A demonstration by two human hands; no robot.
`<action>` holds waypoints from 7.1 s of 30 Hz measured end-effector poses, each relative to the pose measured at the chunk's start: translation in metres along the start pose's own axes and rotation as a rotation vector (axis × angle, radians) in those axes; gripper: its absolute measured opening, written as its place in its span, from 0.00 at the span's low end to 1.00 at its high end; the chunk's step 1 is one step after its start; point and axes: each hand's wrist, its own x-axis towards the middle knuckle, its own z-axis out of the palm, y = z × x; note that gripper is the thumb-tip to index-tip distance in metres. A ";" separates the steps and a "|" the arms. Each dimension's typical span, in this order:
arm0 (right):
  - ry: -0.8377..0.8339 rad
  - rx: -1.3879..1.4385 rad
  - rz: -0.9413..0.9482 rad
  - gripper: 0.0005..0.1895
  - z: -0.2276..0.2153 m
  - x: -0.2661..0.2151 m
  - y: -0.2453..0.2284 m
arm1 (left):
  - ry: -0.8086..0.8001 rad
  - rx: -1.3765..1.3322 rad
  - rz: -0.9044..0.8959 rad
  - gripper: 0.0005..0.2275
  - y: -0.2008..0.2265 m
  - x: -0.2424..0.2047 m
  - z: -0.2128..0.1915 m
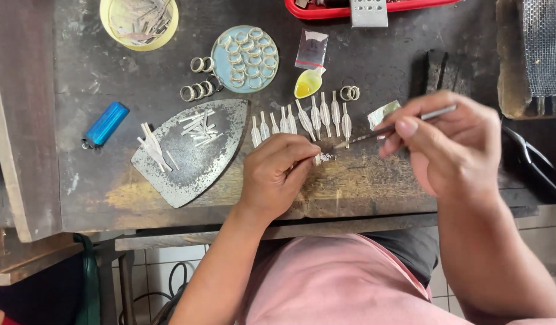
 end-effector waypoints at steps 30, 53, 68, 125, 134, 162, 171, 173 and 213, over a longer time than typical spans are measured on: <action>0.130 0.247 -0.027 0.05 -0.003 -0.039 0.071 | -0.068 -0.082 -0.068 0.07 0.001 0.004 0.003; 0.128 0.227 -0.027 0.04 -0.001 -0.037 0.069 | -0.067 -0.062 -0.064 0.07 -0.001 0.004 0.004; 0.193 0.289 -0.068 0.04 0.001 -0.037 0.066 | -0.020 -0.026 -0.048 0.06 0.004 0.004 0.004; 0.009 -0.410 0.027 0.03 0.002 -0.029 0.045 | 0.208 0.035 -0.174 0.04 0.015 -0.014 0.006; 0.004 -0.407 0.012 0.03 0.001 -0.030 0.045 | 0.194 0.033 -0.162 0.04 0.016 -0.013 0.005; 0.109 -0.184 0.026 0.03 -0.004 -0.033 0.050 | 0.172 0.028 -0.143 0.04 0.015 -0.016 0.003; 0.104 -0.336 0.012 0.03 -0.010 -0.038 0.048 | 0.166 0.023 -0.156 0.05 0.017 -0.015 0.003; 0.102 -0.347 0.016 0.03 -0.010 -0.038 0.048 | 0.164 0.028 -0.156 0.05 0.016 -0.017 0.003; 0.123 0.250 0.100 0.07 0.006 -0.044 0.065 | 0.048 -0.052 -0.144 0.06 0.016 -0.019 0.002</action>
